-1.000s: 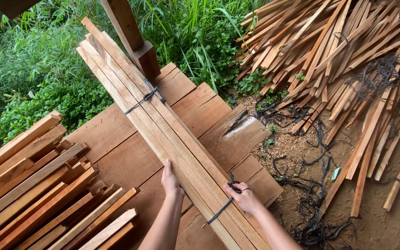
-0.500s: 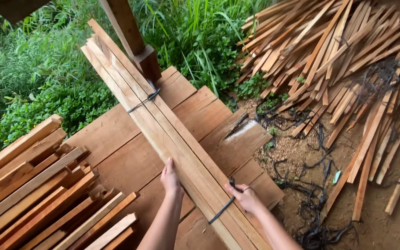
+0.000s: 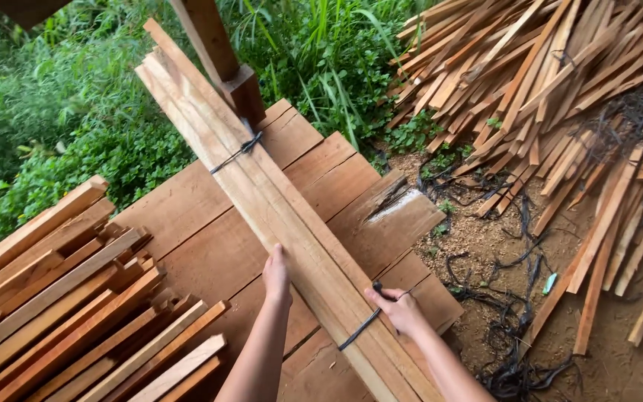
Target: The person picks up a bundle of wooden planks, removes the ties, and places the planks one by one onto a wooden rack. The planks are stacked neatly on the rack.
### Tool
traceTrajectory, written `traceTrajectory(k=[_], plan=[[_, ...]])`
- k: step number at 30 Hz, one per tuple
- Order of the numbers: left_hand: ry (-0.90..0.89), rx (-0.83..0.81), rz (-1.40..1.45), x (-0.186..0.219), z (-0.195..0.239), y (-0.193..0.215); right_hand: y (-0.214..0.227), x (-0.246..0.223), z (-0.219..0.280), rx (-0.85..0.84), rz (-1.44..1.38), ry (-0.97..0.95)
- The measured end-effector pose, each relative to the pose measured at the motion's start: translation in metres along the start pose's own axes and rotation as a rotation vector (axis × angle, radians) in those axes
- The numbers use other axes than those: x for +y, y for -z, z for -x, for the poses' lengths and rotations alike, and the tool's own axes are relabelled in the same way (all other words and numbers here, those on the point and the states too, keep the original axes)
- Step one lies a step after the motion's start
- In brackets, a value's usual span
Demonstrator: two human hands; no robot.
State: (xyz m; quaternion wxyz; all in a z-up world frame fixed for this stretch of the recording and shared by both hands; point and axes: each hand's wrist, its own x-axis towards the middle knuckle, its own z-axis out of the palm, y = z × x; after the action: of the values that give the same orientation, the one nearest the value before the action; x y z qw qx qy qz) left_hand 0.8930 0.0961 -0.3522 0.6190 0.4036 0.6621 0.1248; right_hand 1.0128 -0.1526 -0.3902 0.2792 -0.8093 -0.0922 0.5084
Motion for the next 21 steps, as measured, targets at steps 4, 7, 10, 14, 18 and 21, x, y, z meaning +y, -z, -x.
traceTrajectory(k=[4,7,10,14,18,21], plan=[[-0.054,0.091,-0.45,-0.004,0.0,0.009,0.006,-0.018,0.011,0.037,0.032,-0.012],[-0.039,-0.1,-0.17,-0.02,0.022,0.012,0.002,-0.019,0.02,0.03,0.079,-0.016],[-0.052,-0.106,-0.114,-0.05,0.047,0.001,0.003,-0.014,0.016,0.185,0.135,0.016],[-0.051,-0.14,0.084,-0.123,0.071,-0.008,0.022,-0.009,0.021,0.15,0.097,0.098],[0.013,-0.176,-0.025,-0.149,0.117,-0.012,0.01,0.042,0.024,0.028,0.013,0.045],[-0.011,-0.223,0.13,-0.178,0.112,-0.021,-0.004,0.062,0.011,0.096,0.054,0.198]])
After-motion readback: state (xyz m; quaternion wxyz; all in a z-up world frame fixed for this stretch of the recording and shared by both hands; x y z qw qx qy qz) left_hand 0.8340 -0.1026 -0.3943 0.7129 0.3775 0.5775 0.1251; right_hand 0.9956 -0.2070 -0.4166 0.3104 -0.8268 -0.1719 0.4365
